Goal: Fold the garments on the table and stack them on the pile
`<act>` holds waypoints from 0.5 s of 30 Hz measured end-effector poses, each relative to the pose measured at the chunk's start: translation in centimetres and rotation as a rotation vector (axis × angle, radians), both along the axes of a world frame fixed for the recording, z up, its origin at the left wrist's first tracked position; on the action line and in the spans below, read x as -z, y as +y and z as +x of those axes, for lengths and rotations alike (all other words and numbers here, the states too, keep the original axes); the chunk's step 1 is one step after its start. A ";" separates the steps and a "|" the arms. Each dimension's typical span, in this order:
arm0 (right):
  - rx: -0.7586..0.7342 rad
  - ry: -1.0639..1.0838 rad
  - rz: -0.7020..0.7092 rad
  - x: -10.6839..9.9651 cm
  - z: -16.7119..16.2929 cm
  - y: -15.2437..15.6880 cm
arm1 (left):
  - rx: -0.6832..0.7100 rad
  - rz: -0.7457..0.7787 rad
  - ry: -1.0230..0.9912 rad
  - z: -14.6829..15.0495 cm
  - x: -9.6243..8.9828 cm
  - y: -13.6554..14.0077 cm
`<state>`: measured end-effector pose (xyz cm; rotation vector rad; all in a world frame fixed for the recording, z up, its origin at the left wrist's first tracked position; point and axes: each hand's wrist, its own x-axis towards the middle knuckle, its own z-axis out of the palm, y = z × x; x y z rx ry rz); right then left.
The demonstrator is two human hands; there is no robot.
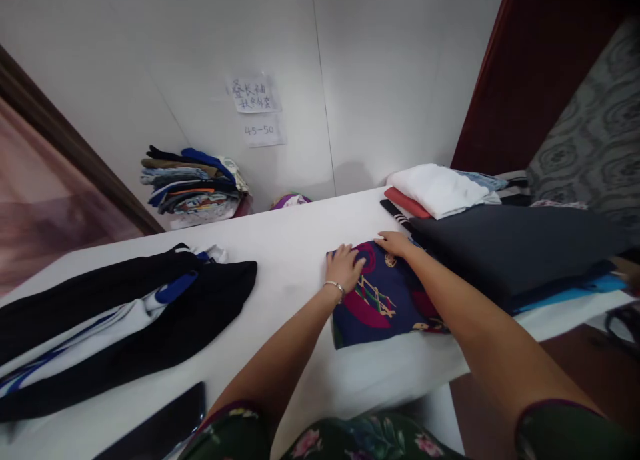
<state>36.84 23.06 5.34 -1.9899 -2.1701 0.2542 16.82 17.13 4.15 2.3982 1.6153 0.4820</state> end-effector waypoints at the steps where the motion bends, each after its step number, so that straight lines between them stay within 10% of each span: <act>1: 0.016 -0.016 0.001 0.5 0.8 0.0 | -0.069 -0.014 -0.024 -0.7 -0.2 1.1; 8: 0.053 -0.119 0.057 0.9 2.9 -0.5 | -0.218 -0.241 -0.050 -3.3 1.2 7.4; 15: 0.217 -0.175 0.009 3.1 4.3 -0.3 | -0.277 -0.213 0.019 -2.7 2.7 7.6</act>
